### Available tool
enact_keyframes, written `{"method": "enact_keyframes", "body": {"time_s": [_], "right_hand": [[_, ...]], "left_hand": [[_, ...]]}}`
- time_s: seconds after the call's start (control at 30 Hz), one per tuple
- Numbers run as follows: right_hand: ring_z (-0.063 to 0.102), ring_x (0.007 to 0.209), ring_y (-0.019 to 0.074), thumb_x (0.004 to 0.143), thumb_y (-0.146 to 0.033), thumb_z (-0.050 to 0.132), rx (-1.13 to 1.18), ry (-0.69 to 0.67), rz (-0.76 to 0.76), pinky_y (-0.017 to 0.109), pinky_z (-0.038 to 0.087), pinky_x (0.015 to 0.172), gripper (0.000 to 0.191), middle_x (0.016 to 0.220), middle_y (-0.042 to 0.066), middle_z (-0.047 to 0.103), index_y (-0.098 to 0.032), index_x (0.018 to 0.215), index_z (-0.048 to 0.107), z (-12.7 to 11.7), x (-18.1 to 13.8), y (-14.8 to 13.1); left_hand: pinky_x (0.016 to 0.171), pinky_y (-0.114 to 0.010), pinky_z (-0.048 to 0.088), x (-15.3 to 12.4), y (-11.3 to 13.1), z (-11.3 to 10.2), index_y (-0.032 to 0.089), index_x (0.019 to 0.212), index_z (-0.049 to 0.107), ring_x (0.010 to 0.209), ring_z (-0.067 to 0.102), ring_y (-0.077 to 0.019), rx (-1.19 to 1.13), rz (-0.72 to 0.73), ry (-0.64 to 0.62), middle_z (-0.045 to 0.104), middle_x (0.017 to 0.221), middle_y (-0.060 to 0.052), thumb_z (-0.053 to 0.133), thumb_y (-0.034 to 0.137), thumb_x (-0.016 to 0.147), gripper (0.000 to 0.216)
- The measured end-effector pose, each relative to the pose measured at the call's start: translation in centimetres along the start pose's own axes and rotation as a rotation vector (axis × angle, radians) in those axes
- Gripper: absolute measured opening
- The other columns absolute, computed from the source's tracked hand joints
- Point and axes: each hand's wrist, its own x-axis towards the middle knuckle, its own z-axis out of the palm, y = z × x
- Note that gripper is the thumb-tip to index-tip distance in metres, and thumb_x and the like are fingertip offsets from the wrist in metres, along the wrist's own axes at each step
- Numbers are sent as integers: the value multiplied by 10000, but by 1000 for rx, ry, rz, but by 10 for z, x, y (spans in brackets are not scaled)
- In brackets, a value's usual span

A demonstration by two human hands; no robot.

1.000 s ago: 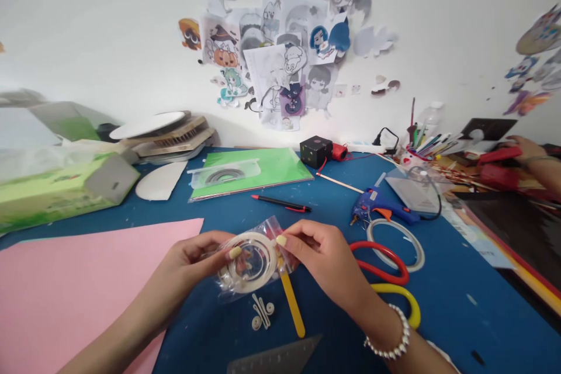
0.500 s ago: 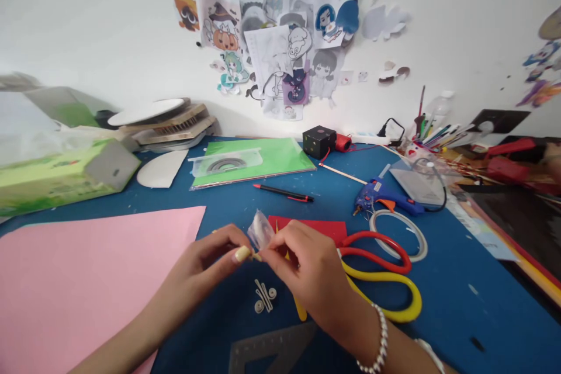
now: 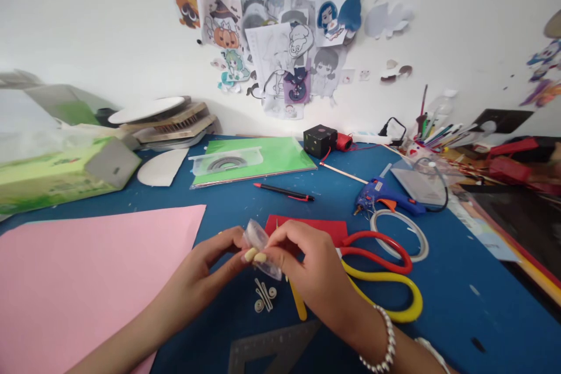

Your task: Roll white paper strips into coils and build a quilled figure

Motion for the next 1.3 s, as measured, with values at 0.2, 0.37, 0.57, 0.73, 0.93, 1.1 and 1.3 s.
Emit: {"method": "enact_keyframes", "body": {"time_s": [0.2, 0.37, 0.57, 0.73, 0.93, 1.1, 1.3], "right_hand": [[560, 609, 85, 783, -155, 541, -34, 100, -42, 175, 440, 562, 53, 689, -32, 590, -206, 770, 538, 0, -2, 3], [554, 678, 82, 787, -107, 513, -24, 151, -108, 178, 431, 632, 125, 757, -33, 594, -228, 811, 532, -1, -2, 4], [552, 699, 84, 823, -156, 502, 104, 155, -42, 164, 453, 618, 122, 764, -35, 585, -254, 814, 575, -11, 1, 0], [573, 680, 94, 809, -191, 529, 183, 142, 26, 176, 488, 588, 64, 771, -18, 587, -239, 828, 567, -11, 0, 0], [576, 814, 125, 774, -209, 571, 188, 47, 53, 216, 503, 678, 45, 856, 11, 564, -225, 758, 611, -11, 3, 5], [571, 893, 143, 766, -212, 580, 187, -54, 77, 238, 501, 733, 74, 923, 24, 558, -235, 791, 646, -14, 6, 7], [570, 861, 144, 731, -173, 595, 168, -153, 101, 221, 498, 674, 89, 929, 28, 569, -217, 776, 659, -14, 9, 4]], "left_hand": [[633, -216, 385, -2, 4, 1, 202, 685, 573, 670, 520, -131, -40, 19, 5, 582, 704, 22, 505, 251, 806, 147], [717, -241, 395, 0, -1, -1, 210, 738, 592, 772, 530, -155, -95, -25, 109, 579, 792, 7, 565, 271, 757, 70], [884, -313, 384, 3, -6, -4, 197, 1025, 498, 1096, 460, -216, -323, -230, 206, 528, 1133, -70, 550, 340, 779, 290], [772, -319, 495, 2, -4, 1, 138, 1042, 565, 907, 607, -216, -595, -341, -46, 639, 1000, -107, 524, 367, 803, 333], [671, -191, 495, 5, -7, -5, 174, 965, 582, 808, 594, -130, -637, -350, 99, 640, 961, -35, 619, 278, 752, 240], [666, -210, 492, 5, -3, -5, 153, 962, 570, 791, 596, -144, -607, -341, 179, 655, 907, -38, 630, 249, 734, 254], [647, -205, 487, 5, -1, -3, 164, 930, 568, 788, 590, -146, -588, -338, 204, 657, 857, -15, 641, 250, 721, 238]]}}
